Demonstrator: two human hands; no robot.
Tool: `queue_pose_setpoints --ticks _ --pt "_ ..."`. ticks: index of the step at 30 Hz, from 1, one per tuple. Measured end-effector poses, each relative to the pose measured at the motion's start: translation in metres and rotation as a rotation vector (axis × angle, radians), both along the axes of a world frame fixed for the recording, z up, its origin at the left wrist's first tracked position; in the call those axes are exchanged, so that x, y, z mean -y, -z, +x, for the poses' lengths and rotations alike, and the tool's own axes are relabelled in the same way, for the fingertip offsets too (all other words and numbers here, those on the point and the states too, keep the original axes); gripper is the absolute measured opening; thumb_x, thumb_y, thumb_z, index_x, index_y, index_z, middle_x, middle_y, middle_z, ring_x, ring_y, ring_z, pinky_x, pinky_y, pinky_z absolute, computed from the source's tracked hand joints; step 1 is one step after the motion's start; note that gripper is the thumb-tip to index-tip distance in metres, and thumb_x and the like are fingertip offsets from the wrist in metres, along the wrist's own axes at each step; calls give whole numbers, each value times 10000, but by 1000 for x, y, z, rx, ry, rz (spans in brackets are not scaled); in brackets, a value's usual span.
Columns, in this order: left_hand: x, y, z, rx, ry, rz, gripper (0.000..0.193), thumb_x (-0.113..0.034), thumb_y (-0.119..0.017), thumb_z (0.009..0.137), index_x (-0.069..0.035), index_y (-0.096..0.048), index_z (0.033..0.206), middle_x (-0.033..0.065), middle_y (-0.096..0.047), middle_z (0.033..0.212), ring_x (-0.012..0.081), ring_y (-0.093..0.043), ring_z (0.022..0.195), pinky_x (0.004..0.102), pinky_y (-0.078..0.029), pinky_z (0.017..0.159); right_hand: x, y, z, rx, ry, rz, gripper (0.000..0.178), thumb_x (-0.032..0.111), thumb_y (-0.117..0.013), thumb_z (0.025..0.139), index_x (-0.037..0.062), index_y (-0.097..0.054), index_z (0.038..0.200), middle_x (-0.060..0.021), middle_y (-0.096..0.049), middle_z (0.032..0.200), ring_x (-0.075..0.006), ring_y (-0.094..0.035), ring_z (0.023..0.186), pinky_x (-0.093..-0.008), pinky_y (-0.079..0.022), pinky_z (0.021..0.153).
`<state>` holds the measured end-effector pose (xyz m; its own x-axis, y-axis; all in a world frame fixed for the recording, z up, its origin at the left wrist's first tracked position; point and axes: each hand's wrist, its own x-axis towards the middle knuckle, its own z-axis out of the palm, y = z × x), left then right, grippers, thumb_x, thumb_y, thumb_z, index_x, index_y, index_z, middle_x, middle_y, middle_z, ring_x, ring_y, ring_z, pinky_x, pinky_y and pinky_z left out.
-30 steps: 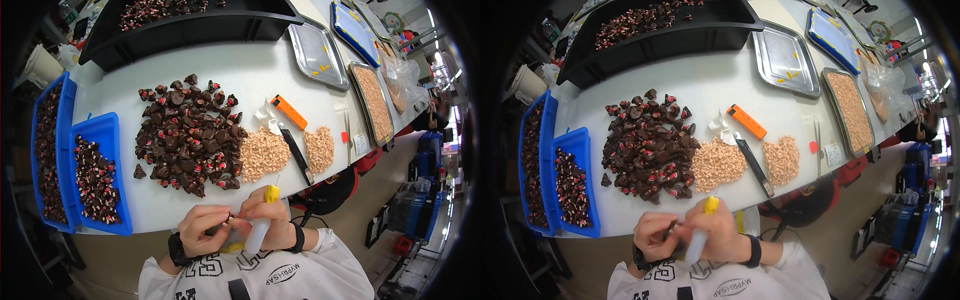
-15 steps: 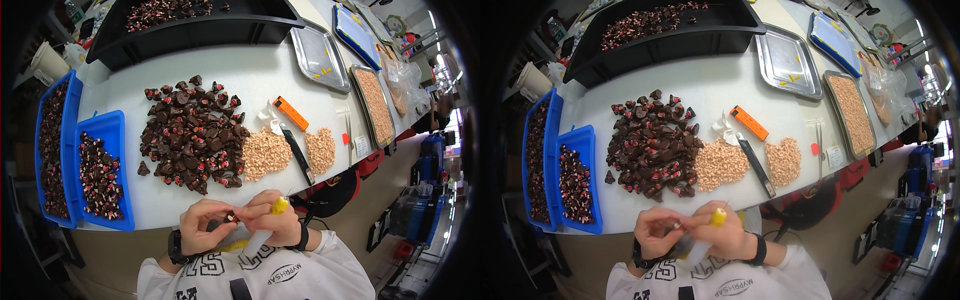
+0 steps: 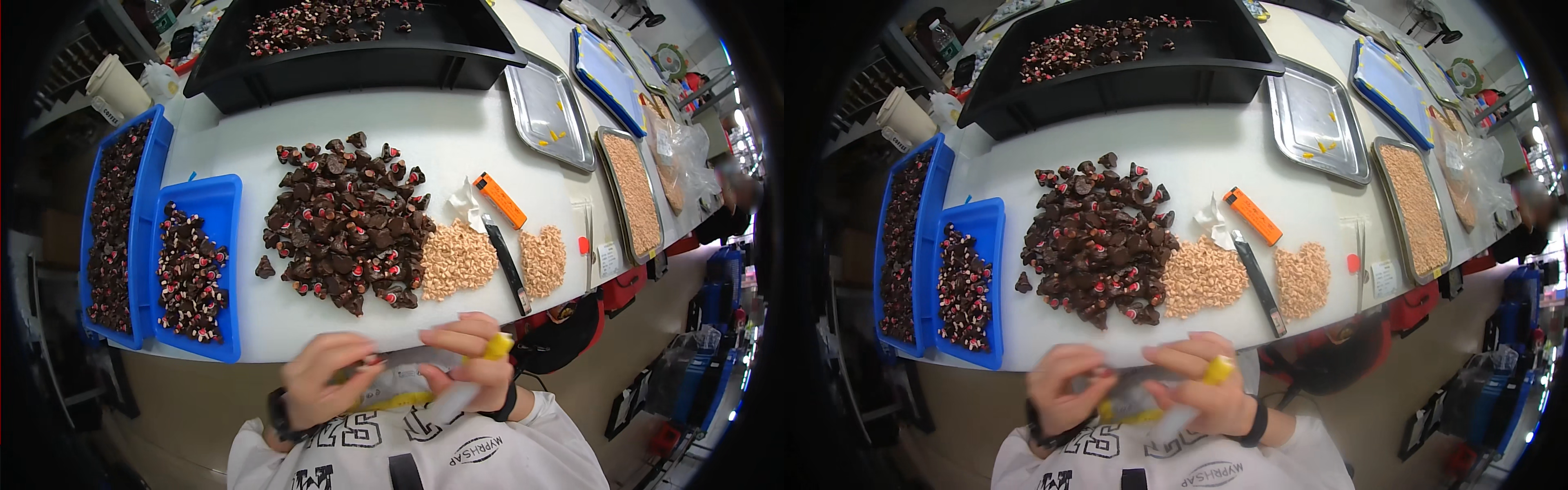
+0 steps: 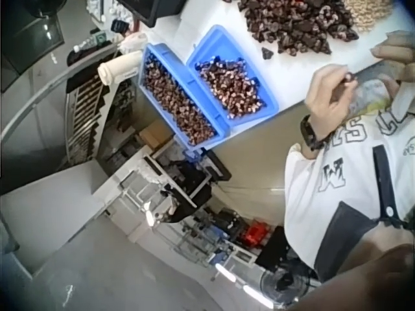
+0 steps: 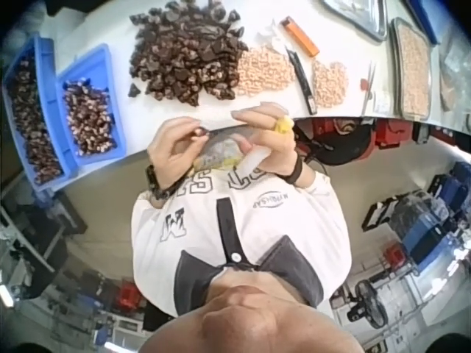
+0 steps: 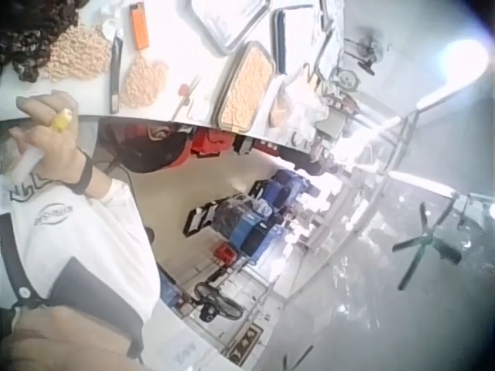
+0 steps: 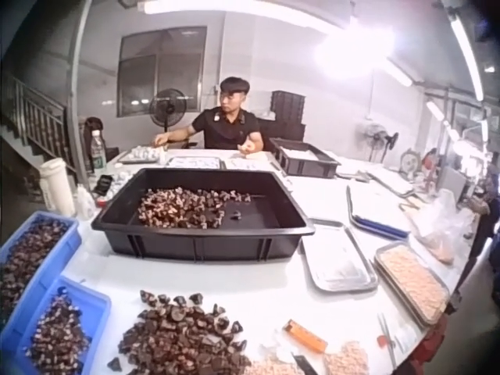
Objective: The person is assembling small toy parts using adhesive from a dispenser.
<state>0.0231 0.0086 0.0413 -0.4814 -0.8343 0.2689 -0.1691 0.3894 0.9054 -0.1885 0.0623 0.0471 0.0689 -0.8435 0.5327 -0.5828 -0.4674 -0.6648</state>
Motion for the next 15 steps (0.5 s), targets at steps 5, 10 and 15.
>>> queue_pose_setpoints --ticks 5,10,15 --pt "33 -16 66 183 -770 -129 388 96 -592 846 31 -520 1222 108 -601 1092 78 -540 748 210 -462 661 -17 11 -12 379 -18 -150 393 133 -824 653 147 -436 717 -62 -703 945 -236 -644 790 -422 -421 882" --pt "30 -23 43 582 -600 -387 464 99 -535 787 -10 -539 1239 135 -519 1269 198 -556 950 284 -448 786 -13 11 -10 257 -167 72 284 134 -785 659 158 -535 790 -21 -698 846 -179 -634 720 -410 -389 932" --pt "38 12 5 824 -478 -417 465 105 -495 802 16 -511 1259 175 -473 1272 347 -459 1174 392 -382 992 -15 8 -13 181 -163 57 442 116 -773 734 178 -480 1060 -75 -714 845 -187 -645 715 -436 -343 974"
